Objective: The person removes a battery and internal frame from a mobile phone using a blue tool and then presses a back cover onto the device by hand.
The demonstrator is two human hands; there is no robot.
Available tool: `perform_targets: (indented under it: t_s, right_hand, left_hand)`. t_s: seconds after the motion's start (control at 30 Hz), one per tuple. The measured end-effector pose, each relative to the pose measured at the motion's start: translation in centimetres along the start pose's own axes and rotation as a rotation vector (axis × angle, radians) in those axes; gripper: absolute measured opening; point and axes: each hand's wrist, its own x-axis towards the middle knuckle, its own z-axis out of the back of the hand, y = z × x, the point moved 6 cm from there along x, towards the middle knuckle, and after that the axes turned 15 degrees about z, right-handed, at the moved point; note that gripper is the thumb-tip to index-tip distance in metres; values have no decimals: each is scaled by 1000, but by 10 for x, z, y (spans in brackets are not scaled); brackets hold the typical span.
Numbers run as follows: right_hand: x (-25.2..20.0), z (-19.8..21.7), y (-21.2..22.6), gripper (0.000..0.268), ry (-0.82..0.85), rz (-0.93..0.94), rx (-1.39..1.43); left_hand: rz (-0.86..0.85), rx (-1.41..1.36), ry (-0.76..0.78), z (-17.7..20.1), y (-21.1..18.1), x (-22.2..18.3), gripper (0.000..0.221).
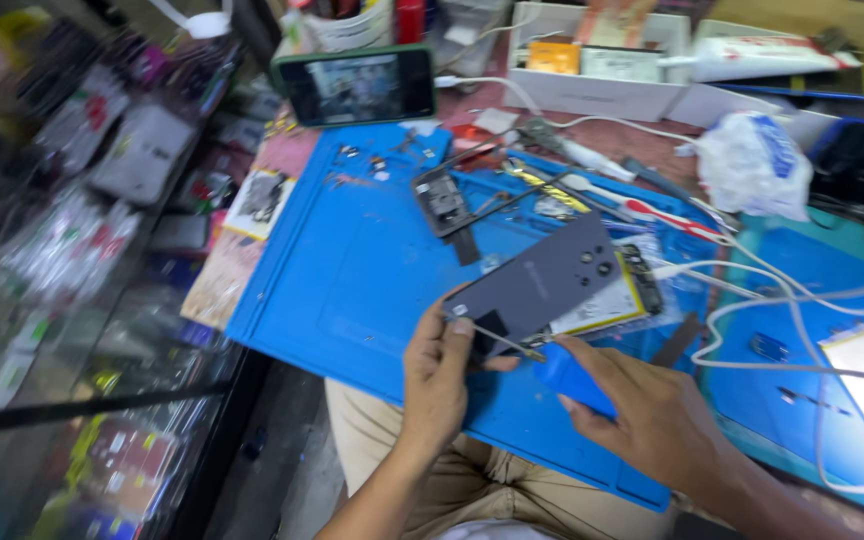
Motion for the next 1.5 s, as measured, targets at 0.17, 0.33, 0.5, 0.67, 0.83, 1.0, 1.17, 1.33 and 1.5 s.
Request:
perform_targets:
  t_s: [0.17, 0.33, 0.5, 0.67, 0.83, 1.0, 1.17, 1.33, 1.5]
  right_hand:
    - [5, -5, -5, 70, 87, -128, 33]
    - [8, -6, -4, 65, 67, -116, 31]
    - [6, -8, -9, 66, 86, -240, 55]
    - [9, -6, -3, 61, 14, -128, 40]
    - [6, -6, -8, 65, 53, -242, 55]
    - [6, -4, -8, 64, 27, -258, 68]
    - [6, -5, -6, 63, -1, -218, 57]
    - [6, -4, -5, 61, -26, -203, 67]
    - [6, -5, -8, 62, 11, -260, 43]
  left_hand:
    - [-12, 11, 135, 1, 6, -4, 42]
    - [-125, 76, 137, 1, 0, -8, 44]
    - [-141, 90, 106, -1, -2, -11, 46]
    - [-141, 72, 89, 1, -1, -10, 48]
    - [-159, 57, 90, 1, 2, -10, 49]
    - [-165, 71, 66, 4, 4, -12, 50]
    - [-178, 47, 56, 7, 7, -12, 49]
    - [-191, 46, 48, 9, 9, -11, 49]
    - [-225, 56, 41, 8, 6, -12, 48]
